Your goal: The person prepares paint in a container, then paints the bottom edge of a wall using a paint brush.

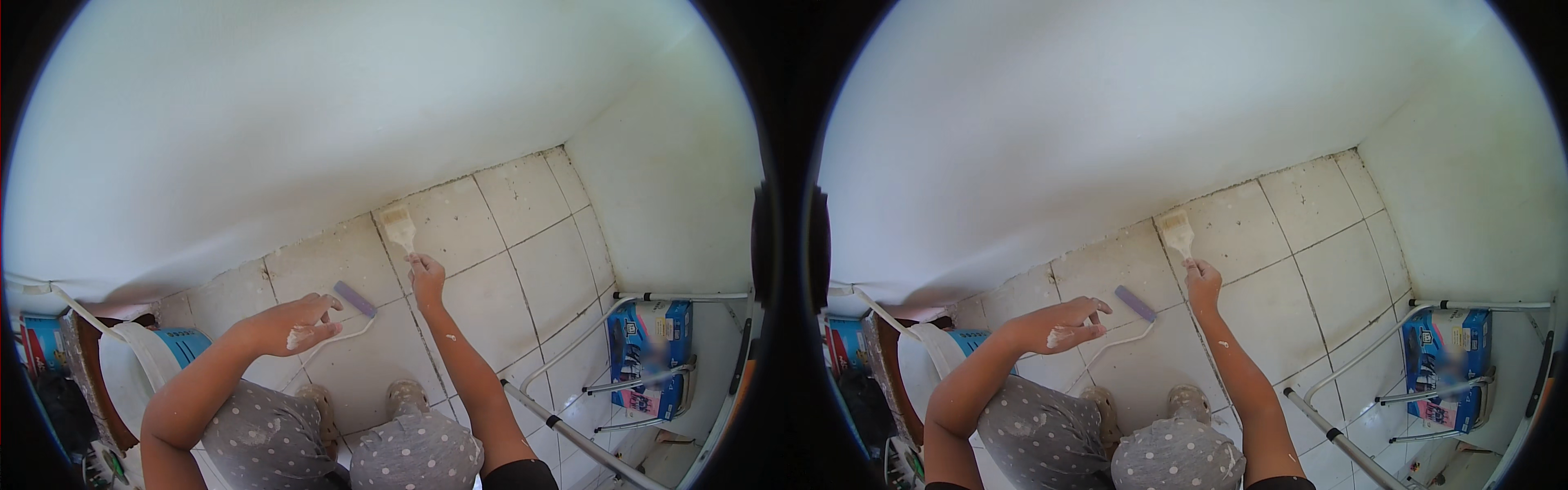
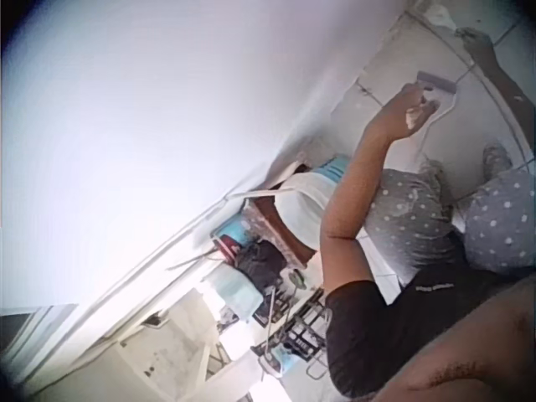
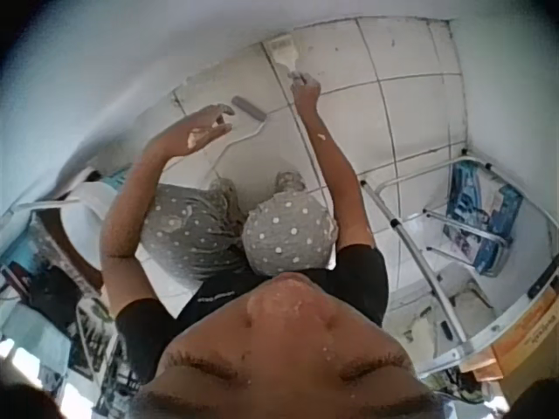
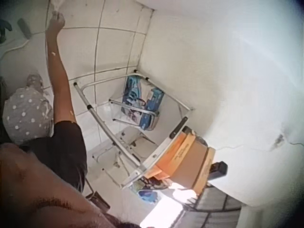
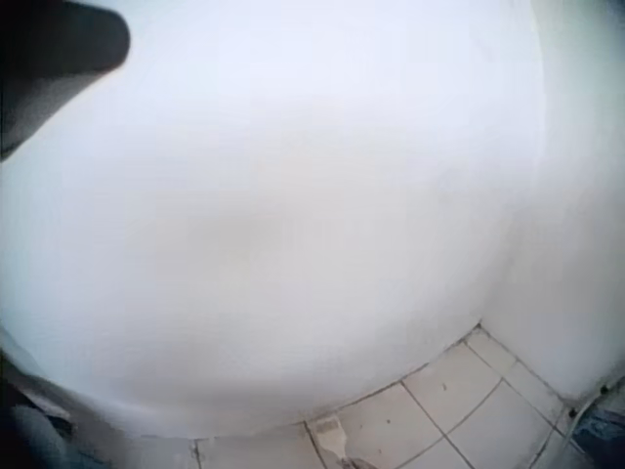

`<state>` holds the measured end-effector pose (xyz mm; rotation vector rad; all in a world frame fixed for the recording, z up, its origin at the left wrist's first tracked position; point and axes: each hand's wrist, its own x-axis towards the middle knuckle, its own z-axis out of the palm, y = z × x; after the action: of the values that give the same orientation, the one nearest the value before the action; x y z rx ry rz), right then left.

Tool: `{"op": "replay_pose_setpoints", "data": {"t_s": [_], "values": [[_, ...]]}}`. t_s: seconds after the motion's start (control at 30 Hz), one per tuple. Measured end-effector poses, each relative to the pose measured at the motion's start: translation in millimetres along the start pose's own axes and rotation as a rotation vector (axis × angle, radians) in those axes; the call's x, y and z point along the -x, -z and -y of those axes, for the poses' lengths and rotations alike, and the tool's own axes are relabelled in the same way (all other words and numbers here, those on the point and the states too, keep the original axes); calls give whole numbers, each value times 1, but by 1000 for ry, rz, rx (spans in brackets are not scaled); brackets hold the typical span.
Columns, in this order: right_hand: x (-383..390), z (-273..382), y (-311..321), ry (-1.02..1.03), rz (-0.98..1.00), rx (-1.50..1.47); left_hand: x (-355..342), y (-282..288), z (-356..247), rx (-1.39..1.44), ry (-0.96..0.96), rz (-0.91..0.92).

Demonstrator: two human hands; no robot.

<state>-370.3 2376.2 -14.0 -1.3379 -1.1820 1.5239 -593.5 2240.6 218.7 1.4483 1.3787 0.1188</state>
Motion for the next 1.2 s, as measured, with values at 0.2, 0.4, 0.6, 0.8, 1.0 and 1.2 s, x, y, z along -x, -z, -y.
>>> {"op": "replay_pose_setpoints", "data": {"t_s": [0.2,0.4,0.6,0.8,1.0,1.2], "values": [[-18,-2,-38,-156,8,-61,-5,1,-1,-45,53,-1],[-7,7,-34,-138,91,-175,3,0,10,-36,67,10],[8,-8,-7,-198,102,-206,0,2,7,-18,72,29],[-12,11,-24,-223,54,-39,-5,-3,0,-14,78,51],[-10,24,-30,-65,136,-113,3,-1,3,-10,73,31],[16,4,-8,-186,163,-162,10,0,3,-15,67,14]]}}
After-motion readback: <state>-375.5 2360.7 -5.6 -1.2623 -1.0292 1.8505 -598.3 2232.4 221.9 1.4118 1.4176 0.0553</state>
